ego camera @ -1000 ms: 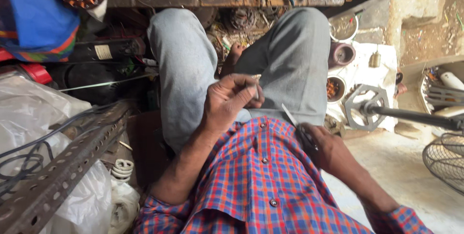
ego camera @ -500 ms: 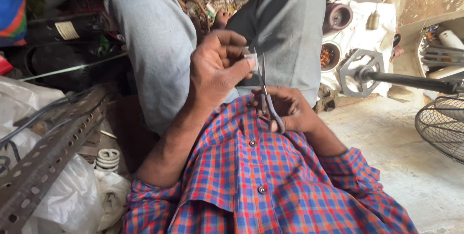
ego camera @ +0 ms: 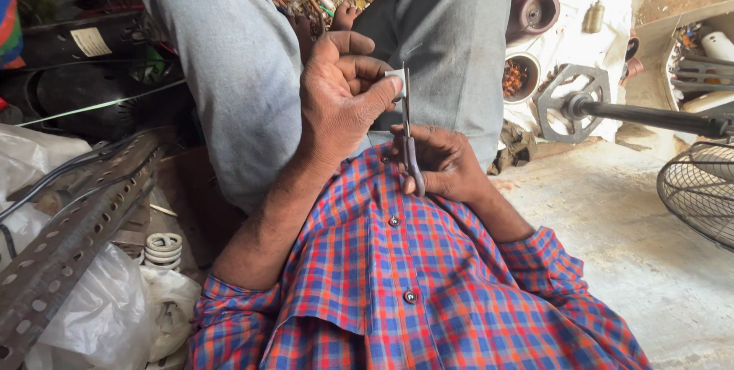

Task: The person prepares small white paper strips using scissors and then places them into the slots of a metal fan motor component by hand.

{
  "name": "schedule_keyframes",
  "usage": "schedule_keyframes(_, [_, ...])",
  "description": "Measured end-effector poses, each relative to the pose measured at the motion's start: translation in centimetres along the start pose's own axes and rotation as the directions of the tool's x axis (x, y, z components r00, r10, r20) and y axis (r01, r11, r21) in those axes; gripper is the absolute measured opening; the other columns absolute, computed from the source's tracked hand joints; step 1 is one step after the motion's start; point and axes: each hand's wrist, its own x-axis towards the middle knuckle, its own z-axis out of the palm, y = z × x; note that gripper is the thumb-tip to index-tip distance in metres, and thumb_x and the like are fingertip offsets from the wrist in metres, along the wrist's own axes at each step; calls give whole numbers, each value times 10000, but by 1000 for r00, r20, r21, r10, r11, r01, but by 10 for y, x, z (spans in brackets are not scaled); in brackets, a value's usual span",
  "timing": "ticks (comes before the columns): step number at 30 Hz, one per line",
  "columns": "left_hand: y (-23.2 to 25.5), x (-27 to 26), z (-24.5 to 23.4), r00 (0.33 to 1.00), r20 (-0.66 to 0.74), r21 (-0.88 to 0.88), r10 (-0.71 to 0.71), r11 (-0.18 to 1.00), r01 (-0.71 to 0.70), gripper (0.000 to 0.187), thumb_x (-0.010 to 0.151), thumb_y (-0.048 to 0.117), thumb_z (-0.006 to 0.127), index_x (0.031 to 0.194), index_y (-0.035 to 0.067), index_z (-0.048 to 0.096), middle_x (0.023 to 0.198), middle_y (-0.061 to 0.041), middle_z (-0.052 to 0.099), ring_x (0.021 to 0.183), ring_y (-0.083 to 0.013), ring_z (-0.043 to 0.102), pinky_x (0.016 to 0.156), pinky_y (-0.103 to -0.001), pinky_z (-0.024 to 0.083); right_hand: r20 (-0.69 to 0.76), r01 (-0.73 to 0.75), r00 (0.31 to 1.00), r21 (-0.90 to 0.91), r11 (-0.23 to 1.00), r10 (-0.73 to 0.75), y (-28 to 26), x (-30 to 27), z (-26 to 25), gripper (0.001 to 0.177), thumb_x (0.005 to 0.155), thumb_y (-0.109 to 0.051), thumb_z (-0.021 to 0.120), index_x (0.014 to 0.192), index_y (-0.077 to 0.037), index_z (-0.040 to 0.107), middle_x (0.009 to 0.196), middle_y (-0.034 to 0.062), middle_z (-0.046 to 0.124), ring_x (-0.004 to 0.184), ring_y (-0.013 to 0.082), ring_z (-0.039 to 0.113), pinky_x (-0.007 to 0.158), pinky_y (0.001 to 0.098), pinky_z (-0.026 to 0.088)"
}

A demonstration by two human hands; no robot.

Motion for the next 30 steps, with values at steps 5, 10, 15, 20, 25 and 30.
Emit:
schedule_keyframes(5, [-3, -1, 0, 1000, -12, -17, -22, 1000, 22, 459, 874, -71, 751, 1215, -38, 447, 886, -159, 734, 785, -139, 758, 678, -264, 661, -52, -49, 998, -29, 998, 47, -2, 2, 2, 813, 764, -51, 923, 1492, -17, 565, 1191, 101, 718, 1097, 167, 685, 1014, 331, 547])
schedule_keyframes(10, [-7, 1, -4, 1000, 10, 6, 28, 1000, -28, 438, 890, -65, 751, 1209, -31, 452, 888, -159, 734, 800, -147, 770, 682, -266, 673, -25, 8, 1000, -17, 1000, -8, -1, 3, 5, 796, 781, -71, 923, 1492, -25, 568, 1144, 66, 697, 1075, 138, 664, 999, 312, 540])
schedule_keyframes(15, [-9, 2, -8, 1000, 16, -1, 21, 1000, -21, 436, 882, -64, 755, 1194, -33, 452, 892, -155, 721, 817, -147, 770, 691, -275, 689, -41, 11, 999, -102, 995, -15, 0, 3, 6, 801, 764, -106, 928, 1481, -24, 582, 1140, 49, 669, 1028, 120, 642, 948, 291, 538])
schedule_keyframes(20, [-5, 0, -6, 999, 41, -58, -4, 998, 6, 431, 889, -75, 753, 1193, -34, 450, 904, -158, 716, 819, -146, 763, 715, -276, 687, 20, 96, 995, -78, 992, -95, -2, 6, 7, 742, 840, -127, 888, 1505, -47, 569, 1162, 61, 663, 1069, 120, 660, 998, 298, 560])
schedule_keyframes(25, [-9, 0, -6, 998, 64, -103, -23, 994, 30, 458, 860, -111, 741, 1195, -46, 436, 939, -124, 629, 835, -140, 744, 691, -282, 689, -12, 58, 998, -129, 990, -60, -8, 3, 6, 750, 831, -115, 894, 1497, -38, 558, 1151, 70, 654, 977, 117, 674, 910, 286, 583])
schedule_keyframes(30, [-4, -5, -4, 999, 48, -91, -13, 996, 18, 657, 815, -95, 727, 1331, 67, 353, 949, -89, 614, 814, -110, 731, 664, -255, 685, 4, 24, 1000, -85, 996, -24, -12, 7, 9, 756, 838, -126, 886, 1500, -38, 530, 1126, 72, 662, 906, 125, 719, 841, 282, 618])
